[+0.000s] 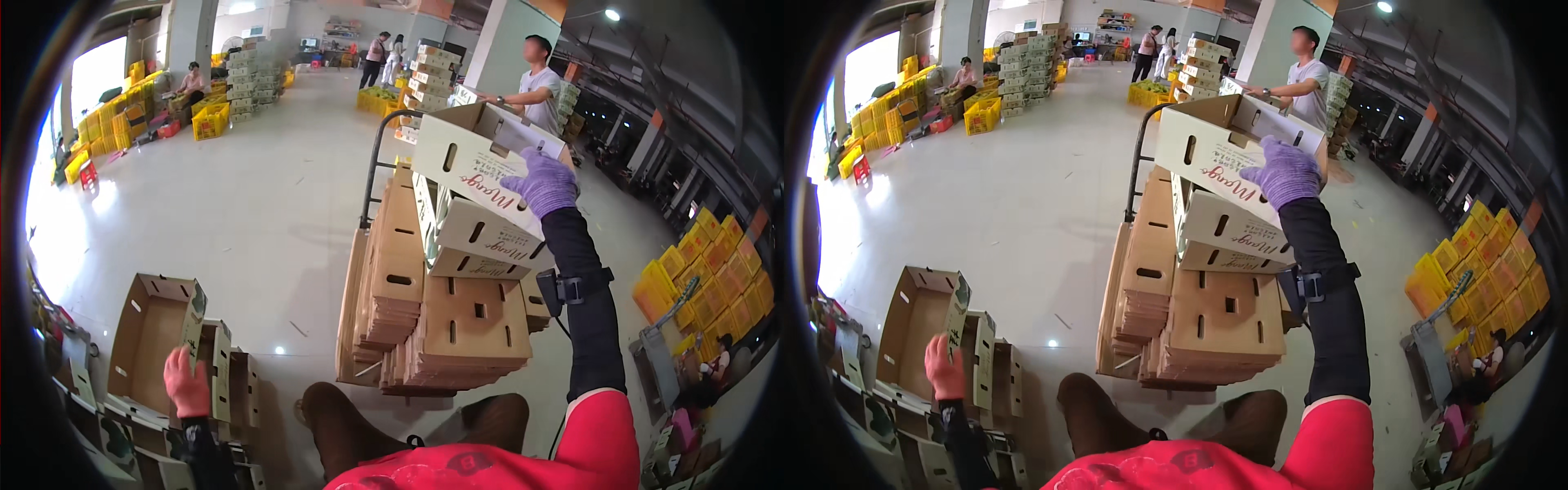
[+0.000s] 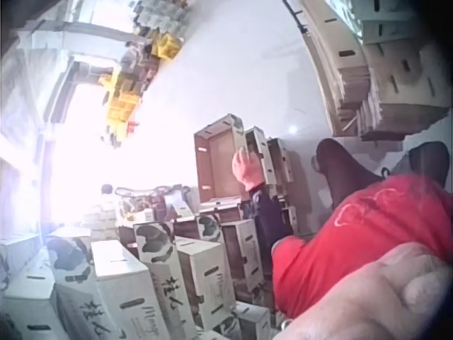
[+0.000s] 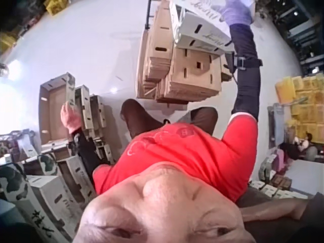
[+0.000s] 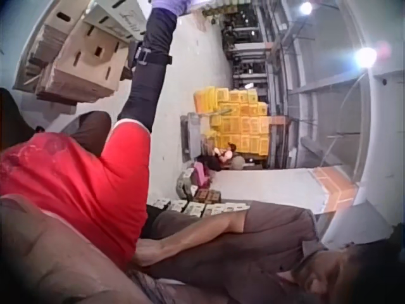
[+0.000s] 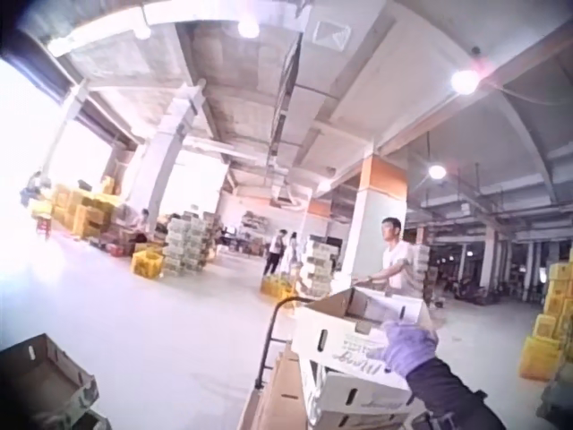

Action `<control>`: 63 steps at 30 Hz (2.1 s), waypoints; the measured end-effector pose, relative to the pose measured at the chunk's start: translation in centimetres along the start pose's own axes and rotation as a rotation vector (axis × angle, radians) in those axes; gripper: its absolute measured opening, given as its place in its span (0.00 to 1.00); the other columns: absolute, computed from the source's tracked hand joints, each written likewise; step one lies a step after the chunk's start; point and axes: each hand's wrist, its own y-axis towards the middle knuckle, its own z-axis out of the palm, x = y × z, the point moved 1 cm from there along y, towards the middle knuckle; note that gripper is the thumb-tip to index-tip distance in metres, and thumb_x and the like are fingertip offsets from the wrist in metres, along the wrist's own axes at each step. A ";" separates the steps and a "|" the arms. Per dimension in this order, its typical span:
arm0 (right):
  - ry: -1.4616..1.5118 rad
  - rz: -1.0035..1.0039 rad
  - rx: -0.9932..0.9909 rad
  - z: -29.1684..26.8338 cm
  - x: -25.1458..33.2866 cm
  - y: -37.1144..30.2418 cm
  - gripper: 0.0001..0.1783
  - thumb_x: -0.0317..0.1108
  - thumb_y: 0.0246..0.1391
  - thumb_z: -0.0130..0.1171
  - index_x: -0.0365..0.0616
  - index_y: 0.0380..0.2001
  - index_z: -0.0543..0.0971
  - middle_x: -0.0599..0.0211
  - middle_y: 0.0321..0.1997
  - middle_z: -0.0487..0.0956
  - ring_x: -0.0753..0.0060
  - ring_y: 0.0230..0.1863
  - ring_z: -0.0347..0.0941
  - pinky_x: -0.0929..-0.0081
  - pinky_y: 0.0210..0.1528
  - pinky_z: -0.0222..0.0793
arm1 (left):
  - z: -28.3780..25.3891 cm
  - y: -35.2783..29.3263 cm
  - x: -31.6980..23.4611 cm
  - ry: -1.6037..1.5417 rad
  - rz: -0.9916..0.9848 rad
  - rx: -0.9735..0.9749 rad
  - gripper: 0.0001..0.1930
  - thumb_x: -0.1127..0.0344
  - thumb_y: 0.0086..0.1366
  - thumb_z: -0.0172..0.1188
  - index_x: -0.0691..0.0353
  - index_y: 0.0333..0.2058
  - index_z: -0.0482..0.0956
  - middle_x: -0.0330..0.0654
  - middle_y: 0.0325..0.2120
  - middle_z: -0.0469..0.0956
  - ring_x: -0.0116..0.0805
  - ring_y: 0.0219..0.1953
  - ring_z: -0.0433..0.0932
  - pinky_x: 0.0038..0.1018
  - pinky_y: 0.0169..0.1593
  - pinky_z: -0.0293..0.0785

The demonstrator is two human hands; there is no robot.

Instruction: Assemble cardboard mango boxes by folding the flaps and stacking them.

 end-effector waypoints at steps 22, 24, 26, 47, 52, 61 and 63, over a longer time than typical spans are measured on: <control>0.481 -1.006 -0.819 1.0 8.9 -13.5 0.21 0.40 0.52 0.57 0.54 0.49 0.68 0.61 0.53 0.68 0.50 0.56 0.64 0.48 0.58 0.56 | -9.8 8.8 -14.1 0.325 -0.096 0.374 0.13 0.54 0.54 0.55 0.56 0.31 0.75 0.43 0.27 0.78 0.43 0.33 0.79 0.39 0.34 0.74; 0.480 -1.033 -0.754 2.3 6.7 -13.8 0.20 0.35 0.52 0.57 0.48 0.49 0.69 0.57 0.55 0.68 0.47 0.59 0.61 0.50 0.60 0.55 | -9.2 7.6 -7.3 0.331 -0.170 0.365 0.14 0.53 0.53 0.56 0.57 0.32 0.75 0.45 0.28 0.79 0.46 0.35 0.78 0.40 0.36 0.74; 0.462 -0.954 -0.710 3.5 4.9 -13.8 0.17 0.36 0.54 0.55 0.48 0.47 0.69 0.56 0.54 0.69 0.48 0.56 0.64 0.48 0.59 0.57 | -8.8 6.3 -2.2 0.353 -0.303 0.384 0.16 0.52 0.52 0.57 0.58 0.34 0.76 0.47 0.29 0.79 0.48 0.35 0.78 0.41 0.38 0.73; 0.330 -0.668 -0.414 13.5 -1.1 -13.1 0.18 0.31 0.54 0.52 0.40 0.49 0.71 0.56 0.57 0.68 0.50 0.60 0.60 0.57 0.62 0.55 | -4.6 1.5 2.9 0.278 -0.396 -0.035 0.17 0.50 0.56 0.56 0.58 0.34 0.77 0.47 0.31 0.79 0.46 0.34 0.78 0.36 0.38 0.75; 0.290 -0.510 -0.497 13.6 -4.7 -12.2 0.19 0.34 0.58 0.49 0.39 0.52 0.70 0.56 0.58 0.67 0.55 0.60 0.60 0.60 0.62 0.55 | -5.4 -4.6 9.4 0.268 -0.374 -0.676 0.09 0.70 0.57 0.54 0.58 0.38 0.77 0.46 0.32 0.78 0.44 0.35 0.78 0.32 0.38 0.75; 0.298 -0.404 -0.406 17.2 -6.8 -12.3 0.20 0.33 0.59 0.48 0.39 0.53 0.68 0.56 0.58 0.67 0.56 0.60 0.60 0.62 0.62 0.54 | -0.6 -8.4 11.6 0.535 -0.557 0.574 0.16 0.56 0.59 0.48 0.48 0.43 0.77 0.33 0.33 0.80 0.35 0.48 0.73 0.48 0.66 0.39; 0.240 -0.487 -0.407 17.4 -6.7 -12.4 0.19 0.32 0.58 0.49 0.39 0.52 0.69 0.55 0.57 0.68 0.56 0.60 0.60 0.62 0.62 0.54 | -0.4 -7.5 12.0 0.602 -0.599 0.753 0.15 0.52 0.61 0.46 0.45 0.36 0.81 0.36 0.30 0.81 0.36 0.42 0.77 0.48 0.65 0.43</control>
